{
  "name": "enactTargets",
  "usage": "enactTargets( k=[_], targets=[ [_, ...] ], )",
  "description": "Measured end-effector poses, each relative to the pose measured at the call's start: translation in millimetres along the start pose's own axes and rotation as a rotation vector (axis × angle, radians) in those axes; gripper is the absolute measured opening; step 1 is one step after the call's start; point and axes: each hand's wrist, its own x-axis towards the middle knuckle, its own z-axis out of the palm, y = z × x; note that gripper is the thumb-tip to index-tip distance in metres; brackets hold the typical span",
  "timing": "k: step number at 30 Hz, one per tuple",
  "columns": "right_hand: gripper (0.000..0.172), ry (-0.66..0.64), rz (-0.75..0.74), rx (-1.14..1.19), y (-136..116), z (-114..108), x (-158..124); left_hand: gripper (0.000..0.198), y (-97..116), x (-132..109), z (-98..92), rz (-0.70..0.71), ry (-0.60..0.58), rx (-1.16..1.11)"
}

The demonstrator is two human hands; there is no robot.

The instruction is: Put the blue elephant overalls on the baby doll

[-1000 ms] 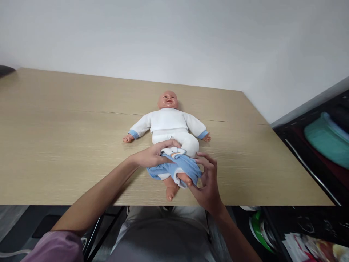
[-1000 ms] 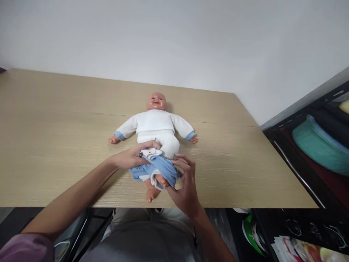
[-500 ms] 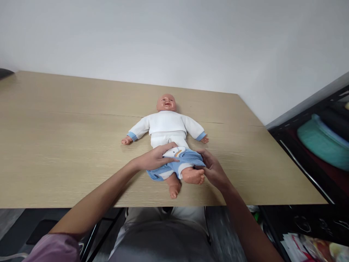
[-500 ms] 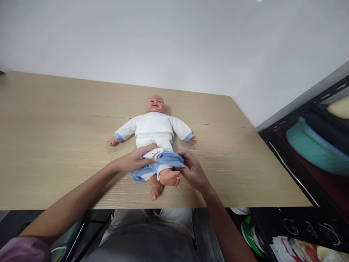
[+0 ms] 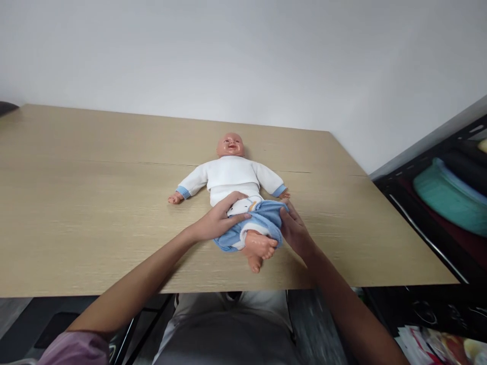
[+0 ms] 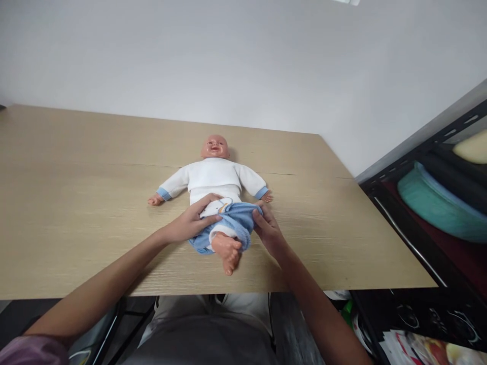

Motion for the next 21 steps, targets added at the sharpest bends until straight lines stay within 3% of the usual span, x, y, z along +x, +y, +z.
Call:
enactTargets(
  k=[4,10,17,21],
  targets=[
    [0.054,0.086,-0.098,-0.157,-1.0,11.7,29.7,0.033,-2.5,7.5,0.4,-0.109,0.007,-0.060],
    [0.055,-0.004,-0.110,-0.183,1.5,10.0,74.8,0.051,-2.8,11.3,6.7,-0.137,-0.032,-0.122],
    [0.059,-0.029,-0.060,-0.112,21.0,11.5,98.1,0.059,9.6,-21.6,-10.2,-0.144,0.149,0.294],
    [0.058,-0.098,-0.037,-0.091,19.8,9.5,95.7,0.046,5.8,-46.5,-24.8,-0.175,0.218,0.475]
  ],
)
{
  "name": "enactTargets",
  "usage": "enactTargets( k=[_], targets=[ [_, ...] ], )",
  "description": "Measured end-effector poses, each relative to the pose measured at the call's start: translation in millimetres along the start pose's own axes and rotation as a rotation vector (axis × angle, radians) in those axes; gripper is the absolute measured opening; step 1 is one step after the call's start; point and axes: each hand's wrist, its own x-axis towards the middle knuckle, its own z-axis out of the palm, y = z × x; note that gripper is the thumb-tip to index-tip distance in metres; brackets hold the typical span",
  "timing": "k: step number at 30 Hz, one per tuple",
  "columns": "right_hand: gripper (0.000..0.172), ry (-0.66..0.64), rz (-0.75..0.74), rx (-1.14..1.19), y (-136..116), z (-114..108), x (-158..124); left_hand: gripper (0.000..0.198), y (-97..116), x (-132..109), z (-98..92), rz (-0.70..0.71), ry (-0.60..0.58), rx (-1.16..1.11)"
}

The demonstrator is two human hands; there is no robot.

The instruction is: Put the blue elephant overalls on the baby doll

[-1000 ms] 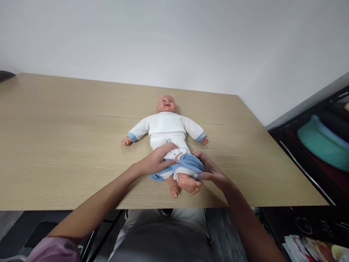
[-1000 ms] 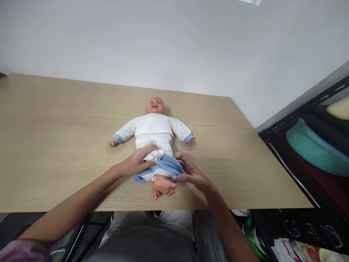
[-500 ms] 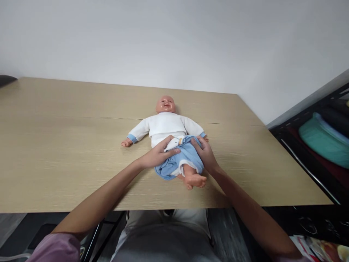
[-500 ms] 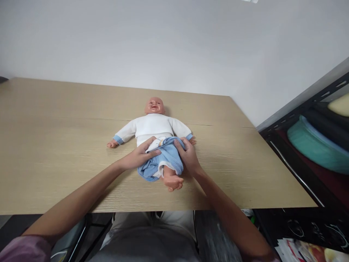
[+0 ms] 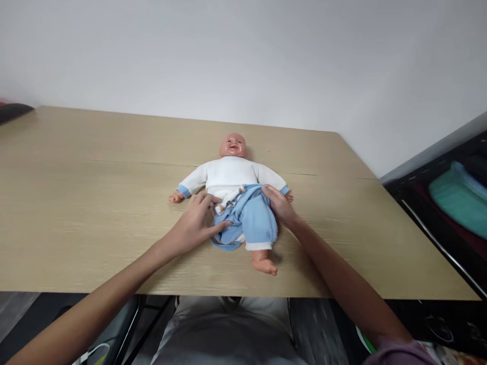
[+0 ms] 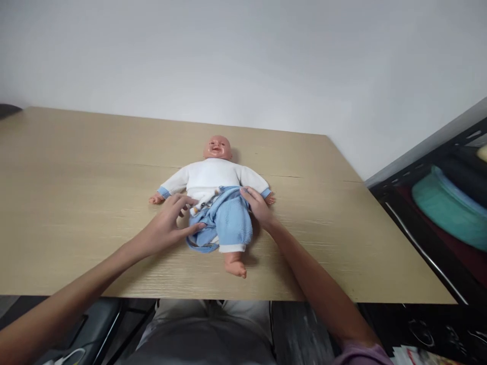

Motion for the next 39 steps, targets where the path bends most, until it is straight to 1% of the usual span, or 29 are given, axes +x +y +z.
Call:
enactTargets(
  k=[2,4,6,7,10,12,15,18,21,23,24,26,27,29,31,33,35,37,38,39],
  targets=[
    [0.052,-0.068,-0.028,-0.020,-6.1,-2.5,-5.1,0.036,-6.2,-5.4,-2.0,0.012,0.005,0.020],
    [0.045,-0.128,-0.105,-0.079,-11.9,-4.7,-9.6,0.031,-10.9,-6.2,-1.0,0.028,0.005,0.000],
    [0.038,-0.143,-0.178,-0.138,-13.9,-5.3,-11.4,0.030,-15.2,-2.2,1.4,0.029,0.015,-0.034],
    [0.037,-0.129,-0.196,-0.146,-13.1,-4.8,-10.9,0.028,-17.5,1.5,2.6,0.016,0.027,-0.045],
    [0.041,-0.076,-0.162,-0.077,-5.3,-1.3,-5.7,0.021,-25.5,17.5,5.8,-0.054,0.073,-0.036],
    [0.045,-0.060,-0.110,-0.021,0.8,1.2,-1.2,0.022,-31.1,30.6,7.8,-0.093,0.099,-0.038],
    [0.048,-0.059,-0.056,0.005,5.1,2.8,2.8,0.023,-38.5,49.0,10.1,-0.104,0.120,-0.102],
    [0.049,-0.071,-0.050,0.004,1.1,1.4,0.3,0.022,-44.0,58.6,9.8,-0.078,0.099,-0.206],
    [0.045,-0.139,-0.021,-0.014,-8.1,-0.5,-8.3,0.026,-47.0,52.1,7.0,-0.067,0.053,-0.324],
    [0.041,-0.193,-0.004,-0.046,-13.6,-0.6,-14.3,0.035,-48.0,39.7,5.0,-0.093,0.002,-0.388],
    [0.039,-0.197,-0.015,-0.066,-15.6,-0.3,-16.3,0.041,-48.3,32.3,4.4,-0.104,-0.025,-0.407],
    [0.035,-0.144,-0.088,-0.093,-17.2,0.7,-17.5,0.050,-48.6,17.6,4.2,-0.108,-0.064,-0.429],
    [0.033,-0.107,-0.132,-0.096,-16.9,1.3,-16.7,0.050,-48.4,11.4,4.8,-0.102,-0.067,-0.439],
    [0.033,-0.037,-0.189,-0.078,-13.9,2.2,-13.2,0.043,-47.3,2.5,7.2,-0.078,-0.053,-0.461],
    [0.033,0.023,-0.196,-0.066,-8.8,2.9,-9.0,0.031,-45.2,-0.9,11.0,-0.053,-0.044,-0.480],
    [0.033,0.077,-0.185,-0.091,-2.5,3.8,-5.4,0.021,-44.0,1.2,15.2,-0.035,-0.009,-0.435],
    [0.033,0.098,-0.171,-0.127,3.7,5.1,-3.0,0.013,-45.8,8.6,18.6,-0.036,0.105,-0.347],
    [0.035,0.091,-0.153,-0.140,8.8,6.9,-1.3,0.012,-51.4,20.6,19.7,-0.039,0.232,-0.282],
    [0.037,0.080,-0.144,-0.136,10.7,7.8,-0.7,0.013,-55.2,27.6,19.4,-0.037,0.267,-0.276],
    [0.039,0.068,-0.135,-0.131,11.9,8.7,-0.3,0.013,-59.1,34.9,18.4,-0.035,0.272,-0.287]
  ],
)
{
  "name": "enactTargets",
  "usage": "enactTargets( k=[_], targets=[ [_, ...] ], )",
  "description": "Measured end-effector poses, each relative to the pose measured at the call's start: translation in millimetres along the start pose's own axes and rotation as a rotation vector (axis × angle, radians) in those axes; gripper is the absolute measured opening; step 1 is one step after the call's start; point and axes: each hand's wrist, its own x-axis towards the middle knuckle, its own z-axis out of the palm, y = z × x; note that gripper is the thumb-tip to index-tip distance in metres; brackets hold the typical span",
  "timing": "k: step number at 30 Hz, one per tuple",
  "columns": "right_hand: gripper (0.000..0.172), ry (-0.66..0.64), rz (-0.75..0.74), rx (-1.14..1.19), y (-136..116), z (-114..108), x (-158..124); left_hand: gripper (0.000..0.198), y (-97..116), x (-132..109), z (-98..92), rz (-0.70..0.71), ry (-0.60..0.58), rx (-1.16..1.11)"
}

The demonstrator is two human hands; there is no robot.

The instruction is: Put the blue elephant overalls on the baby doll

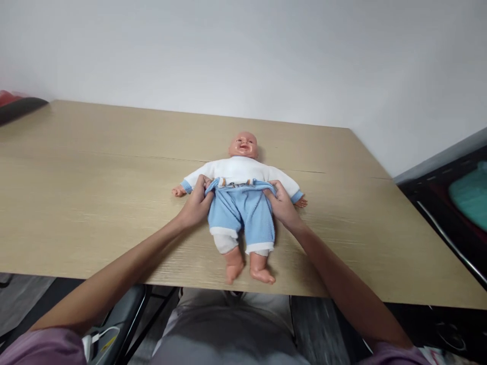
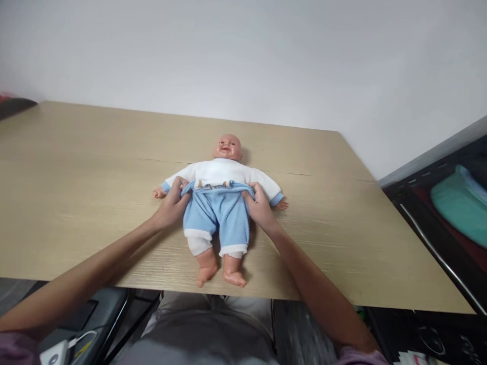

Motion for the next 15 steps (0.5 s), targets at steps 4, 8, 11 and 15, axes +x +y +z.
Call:
enactTargets(
  k=[4,8,11,15],
  targets=[
    [0.043,-0.045,0.014,0.022,-4.3,0.4,-1.0,0.017,-6.8,23.3,-3.7,-0.039,-0.066,-0.061],
    [0.041,-0.117,0.001,0.000,-21.5,-6.6,-8.3,0.041,-1.7,21.5,-11.7,-0.198,-0.196,-0.223],
    [0.037,-0.154,-0.056,-0.084,-35.1,-11.5,-15.0,0.048,1.6,8.3,-20.6,-0.184,-0.280,-0.228],
    [0.031,-0.122,-0.156,-0.142,-45.4,-7.0,-12.3,0.044,3.3,-3.7,-30.3,-0.148,-0.253,-0.181]
  ],
)
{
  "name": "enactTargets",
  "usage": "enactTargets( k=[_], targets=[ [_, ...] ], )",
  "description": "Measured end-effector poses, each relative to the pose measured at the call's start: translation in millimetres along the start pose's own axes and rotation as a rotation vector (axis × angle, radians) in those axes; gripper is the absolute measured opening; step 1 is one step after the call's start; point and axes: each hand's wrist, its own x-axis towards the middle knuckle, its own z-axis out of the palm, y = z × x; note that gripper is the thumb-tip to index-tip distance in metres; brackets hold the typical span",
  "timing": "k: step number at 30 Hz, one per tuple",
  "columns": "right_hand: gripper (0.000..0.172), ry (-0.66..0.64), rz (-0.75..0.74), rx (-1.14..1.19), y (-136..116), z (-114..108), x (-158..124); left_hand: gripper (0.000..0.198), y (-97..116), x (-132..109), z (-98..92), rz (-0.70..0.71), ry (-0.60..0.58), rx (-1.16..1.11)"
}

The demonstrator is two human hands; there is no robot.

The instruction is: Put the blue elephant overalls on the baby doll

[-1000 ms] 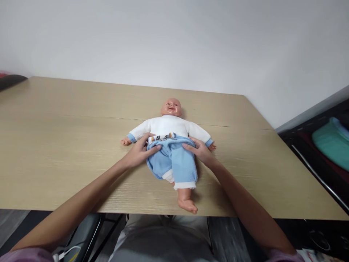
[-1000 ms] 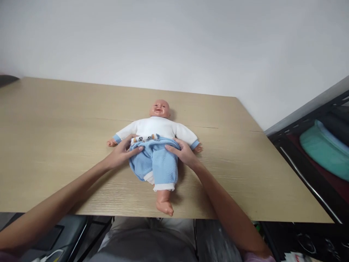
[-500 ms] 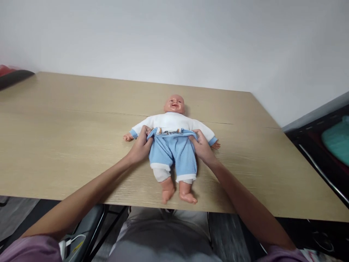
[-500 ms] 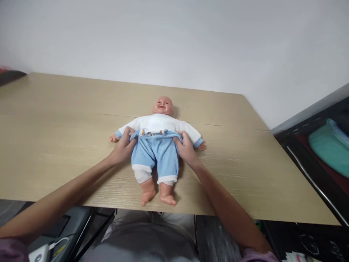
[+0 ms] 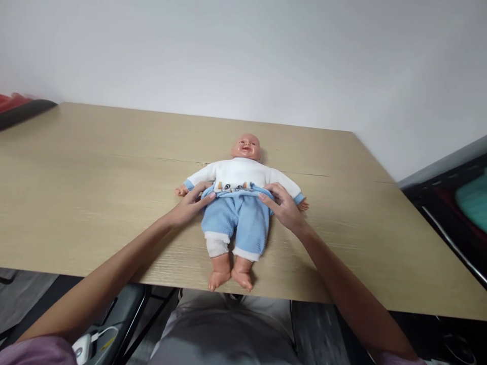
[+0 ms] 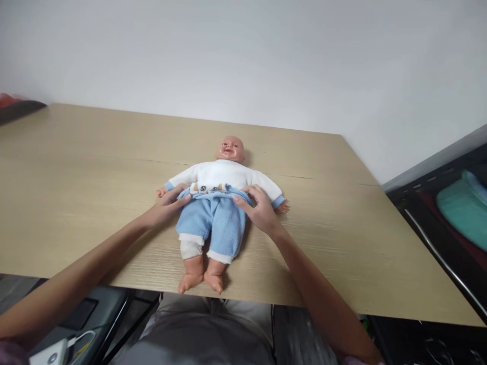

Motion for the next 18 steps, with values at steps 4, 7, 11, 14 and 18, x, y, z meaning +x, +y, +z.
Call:
enactTargets(
  k=[4,7,11,14,18],
  targets=[
    [0.030,-0.034,0.027,0.088,1.1,10.9,24.3,0.045,5.5,9.3,0.3,0.042,0.114,0.057],
    [0.032,0.088,0.152,0.120,10.7,17.2,48.5,0.049,8.5,28.1,4.4,-0.018,0.149,-0.021],
    [0.038,0.227,0.274,0.080,29.7,19.4,70.0,0.058,5.9,53.5,12.0,-0.102,0.086,-0.154],
    [0.043,0.220,0.269,0.068,37.7,15.3,70.3,0.059,0.9,61.9,14.3,-0.089,0.078,-0.173],
    [0.041,0.092,0.225,0.087,36.8,-3.1,46.1,0.051,-8.1,50.5,-0.6,-0.048,0.086,-0.132]
  ],
)
